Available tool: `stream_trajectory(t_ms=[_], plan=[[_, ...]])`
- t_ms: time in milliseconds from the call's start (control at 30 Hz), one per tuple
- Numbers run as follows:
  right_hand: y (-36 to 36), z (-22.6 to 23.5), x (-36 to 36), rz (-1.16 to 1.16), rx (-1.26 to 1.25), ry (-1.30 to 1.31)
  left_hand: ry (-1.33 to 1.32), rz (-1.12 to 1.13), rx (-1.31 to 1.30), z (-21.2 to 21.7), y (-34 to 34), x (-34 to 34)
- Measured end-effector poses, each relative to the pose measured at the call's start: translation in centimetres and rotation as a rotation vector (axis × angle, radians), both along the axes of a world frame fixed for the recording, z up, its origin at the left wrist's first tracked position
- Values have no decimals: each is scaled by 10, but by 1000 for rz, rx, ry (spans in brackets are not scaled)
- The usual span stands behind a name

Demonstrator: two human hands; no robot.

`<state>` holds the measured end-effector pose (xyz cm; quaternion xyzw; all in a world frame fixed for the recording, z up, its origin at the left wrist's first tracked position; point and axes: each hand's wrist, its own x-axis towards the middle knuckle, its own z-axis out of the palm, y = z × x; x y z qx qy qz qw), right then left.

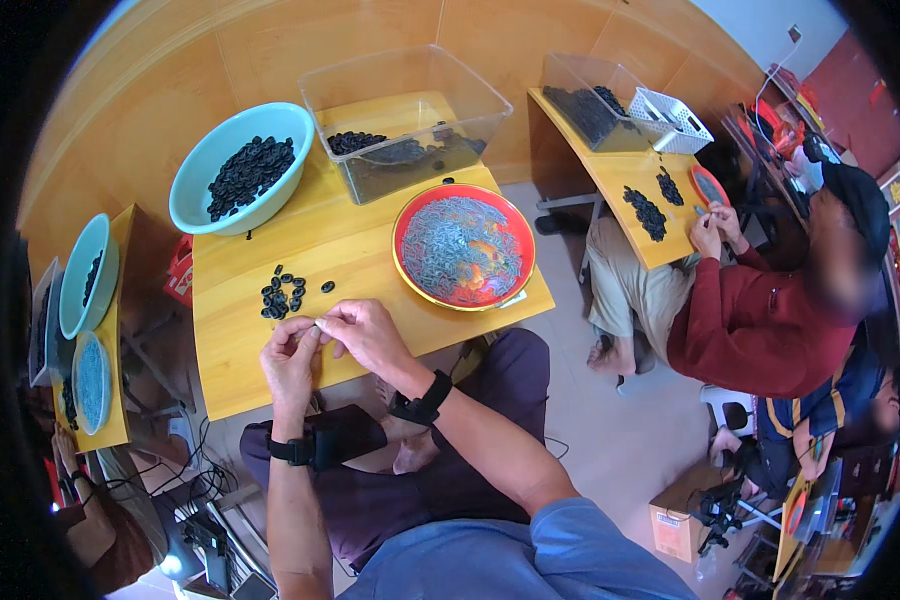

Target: Sorting small black plastic components on a desk into a pile.

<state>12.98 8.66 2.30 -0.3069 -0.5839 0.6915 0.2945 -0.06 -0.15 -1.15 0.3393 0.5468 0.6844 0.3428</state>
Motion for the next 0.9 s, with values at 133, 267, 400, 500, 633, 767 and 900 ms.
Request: stream_trajectory(t_ms=[133, 267, 400, 500, 633, 767, 900], plan=[[-2, 1, 6, 2, -58, 24, -19, -25, -45, 4, -1, 0], [-2, 13, 29, -61, 183, -127, -97, -6, -3, 5, -3, 0], [24, 41, 81, -231, 709, -441, -83, -13, -78, 4, -5, -1], [63, 40, 123, -419, 962, -725, -81, -14, -81, 5, -3, 2], [94, 40, 159, -374, 905, -1034, -33, -5, -106, 8, -2, 2], [98, 26, 163, -389, 1095, -1124, -26, 3, -101, 8, -1, 3], [96, 35, 147, -225, 820, -1099, -22, 11, -109, 8, -2, 3]])
